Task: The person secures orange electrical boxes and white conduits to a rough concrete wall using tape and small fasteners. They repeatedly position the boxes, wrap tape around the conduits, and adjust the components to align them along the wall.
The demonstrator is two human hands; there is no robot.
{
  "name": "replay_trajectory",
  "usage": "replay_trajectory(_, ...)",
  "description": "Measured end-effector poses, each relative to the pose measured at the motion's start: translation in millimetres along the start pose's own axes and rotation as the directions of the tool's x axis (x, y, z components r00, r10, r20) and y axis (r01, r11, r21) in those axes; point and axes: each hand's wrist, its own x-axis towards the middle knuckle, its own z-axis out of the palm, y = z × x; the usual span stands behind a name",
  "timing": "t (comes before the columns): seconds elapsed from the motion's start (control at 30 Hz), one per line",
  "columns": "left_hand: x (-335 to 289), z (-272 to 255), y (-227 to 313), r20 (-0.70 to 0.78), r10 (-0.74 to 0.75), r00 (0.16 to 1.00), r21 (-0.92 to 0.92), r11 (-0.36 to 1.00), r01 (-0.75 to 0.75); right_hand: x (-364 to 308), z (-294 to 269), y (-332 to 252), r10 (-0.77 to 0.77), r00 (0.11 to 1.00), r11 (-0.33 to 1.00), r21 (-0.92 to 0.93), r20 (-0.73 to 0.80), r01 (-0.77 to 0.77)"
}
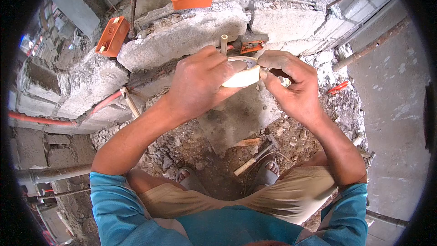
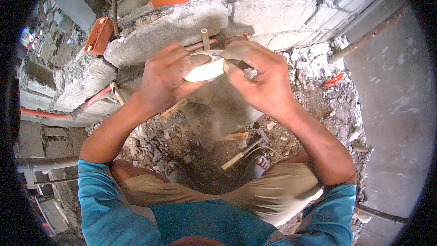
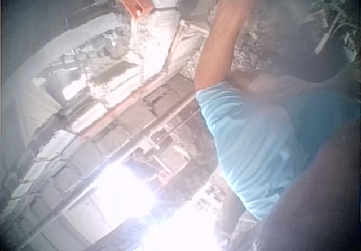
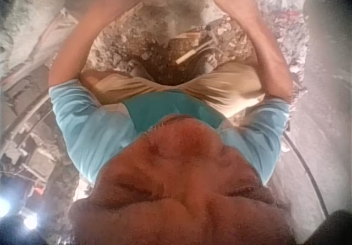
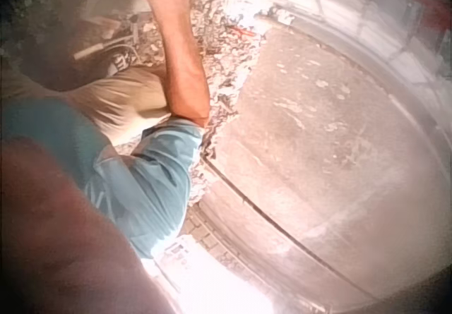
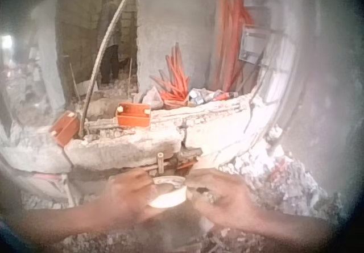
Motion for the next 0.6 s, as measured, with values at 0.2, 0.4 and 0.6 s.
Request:
replay_trajectory(0.2,5,-1,4,-0.006,-0.057,0.998,0.019,0.998,0.057,0,-1,2,-0.055,0.998,0.998,-0.011,-0.033,0.055)
replay_trajectory(0.4,0,12,12,-0.080,-0.098,0.992,-0.114,0.990,0.089,4,-7,-1,-0.198,0.980,0.964,-0.188,-0.019,0.191)
replay_trajectory(0.6,8,2,18,0.006,-0.118,0.993,0.010,0.993,0.118,4,-7,-5,-0.261,0.965,0.904,-0.344,0.028,0.255)
